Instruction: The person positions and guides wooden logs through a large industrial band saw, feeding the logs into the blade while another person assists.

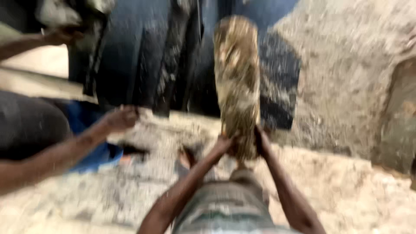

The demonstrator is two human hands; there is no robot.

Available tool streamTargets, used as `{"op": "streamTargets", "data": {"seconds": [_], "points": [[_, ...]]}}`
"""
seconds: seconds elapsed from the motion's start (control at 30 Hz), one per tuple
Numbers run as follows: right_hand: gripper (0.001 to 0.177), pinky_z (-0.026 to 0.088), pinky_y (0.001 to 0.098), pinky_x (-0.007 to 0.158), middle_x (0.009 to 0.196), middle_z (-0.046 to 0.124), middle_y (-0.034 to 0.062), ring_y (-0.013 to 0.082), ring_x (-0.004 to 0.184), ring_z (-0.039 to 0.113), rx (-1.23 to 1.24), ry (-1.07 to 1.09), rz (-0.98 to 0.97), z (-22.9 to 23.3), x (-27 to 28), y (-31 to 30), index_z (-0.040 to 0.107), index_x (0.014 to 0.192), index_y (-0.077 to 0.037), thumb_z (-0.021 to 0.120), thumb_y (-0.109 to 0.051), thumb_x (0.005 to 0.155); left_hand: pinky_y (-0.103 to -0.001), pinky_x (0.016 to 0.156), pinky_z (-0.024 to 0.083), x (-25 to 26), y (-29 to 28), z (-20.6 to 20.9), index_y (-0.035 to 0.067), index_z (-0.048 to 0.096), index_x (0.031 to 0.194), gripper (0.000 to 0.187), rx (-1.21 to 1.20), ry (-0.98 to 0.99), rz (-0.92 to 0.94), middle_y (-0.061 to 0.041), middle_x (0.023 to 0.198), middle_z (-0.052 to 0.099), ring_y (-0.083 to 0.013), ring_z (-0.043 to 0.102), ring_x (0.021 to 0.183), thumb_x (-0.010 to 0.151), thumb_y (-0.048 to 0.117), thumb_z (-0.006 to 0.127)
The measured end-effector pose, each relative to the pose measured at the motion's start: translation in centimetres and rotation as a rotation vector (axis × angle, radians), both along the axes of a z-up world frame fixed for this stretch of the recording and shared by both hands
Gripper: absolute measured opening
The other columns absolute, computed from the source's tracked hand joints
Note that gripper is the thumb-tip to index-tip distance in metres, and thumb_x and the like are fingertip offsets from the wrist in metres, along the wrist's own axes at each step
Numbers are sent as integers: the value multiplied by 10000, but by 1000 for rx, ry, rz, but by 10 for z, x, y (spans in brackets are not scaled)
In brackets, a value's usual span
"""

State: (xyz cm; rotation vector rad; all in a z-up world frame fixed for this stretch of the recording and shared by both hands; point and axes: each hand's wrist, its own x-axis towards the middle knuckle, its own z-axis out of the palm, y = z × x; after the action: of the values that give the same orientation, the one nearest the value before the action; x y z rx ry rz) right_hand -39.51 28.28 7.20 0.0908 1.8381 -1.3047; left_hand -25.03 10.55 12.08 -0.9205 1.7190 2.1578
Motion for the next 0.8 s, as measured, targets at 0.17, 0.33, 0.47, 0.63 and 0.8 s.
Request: {"op": "streamTargets", "data": {"seconds": [0.17,0.33,0.47,0.63,0.8], "points": [[1027,488,535,1131,1530,539,254,367,1392,563,197,218,123,28,89,-43,337,1602,-49,606,-728,881,-384,940,577,75,-49,-48,104,501,1455,893,372,-77,264,-99,1301,655,-222,672,1131,875,775,397],[1228,436,656,1073,1601,314,255,399,1404,441,156,247,102,70,125,-123,112,1634,-111,753,-668,747,-393,1030,551,93,-96,-41,75,539,1485,1002,704,133,394,-137,1400,643,-246,643,1230,917,837,221],[1396,614,631,950,1433,498,302,458,1202,657,90,52,-55,93,163,-141,57,1610,-133,775,-698,555,-461,940,557,121,-113,-48,15,557,1445,1012,728,48,386,-217,1306,640,-310,656,1123,947,839,242],[1395,463,626,1115,1542,410,328,438,1340,572,188,6,66,72,197,-127,71,1591,-7,777,-749,644,-441,963,530,175,-113,-78,2,534,1458,1043,327,-140,463,-223,1317,638,-304,651,1128,935,851,230],[1416,369,656,1157,1632,238,311,426,1453,386,298,22,216,36,203,-115,9,1614,-17,775,-736,663,-422,986,504,193,-100,-111,-11,511,1471,1074,170,-319,425,-229,1329,635,-298,646,1134,922,864,218]]}}
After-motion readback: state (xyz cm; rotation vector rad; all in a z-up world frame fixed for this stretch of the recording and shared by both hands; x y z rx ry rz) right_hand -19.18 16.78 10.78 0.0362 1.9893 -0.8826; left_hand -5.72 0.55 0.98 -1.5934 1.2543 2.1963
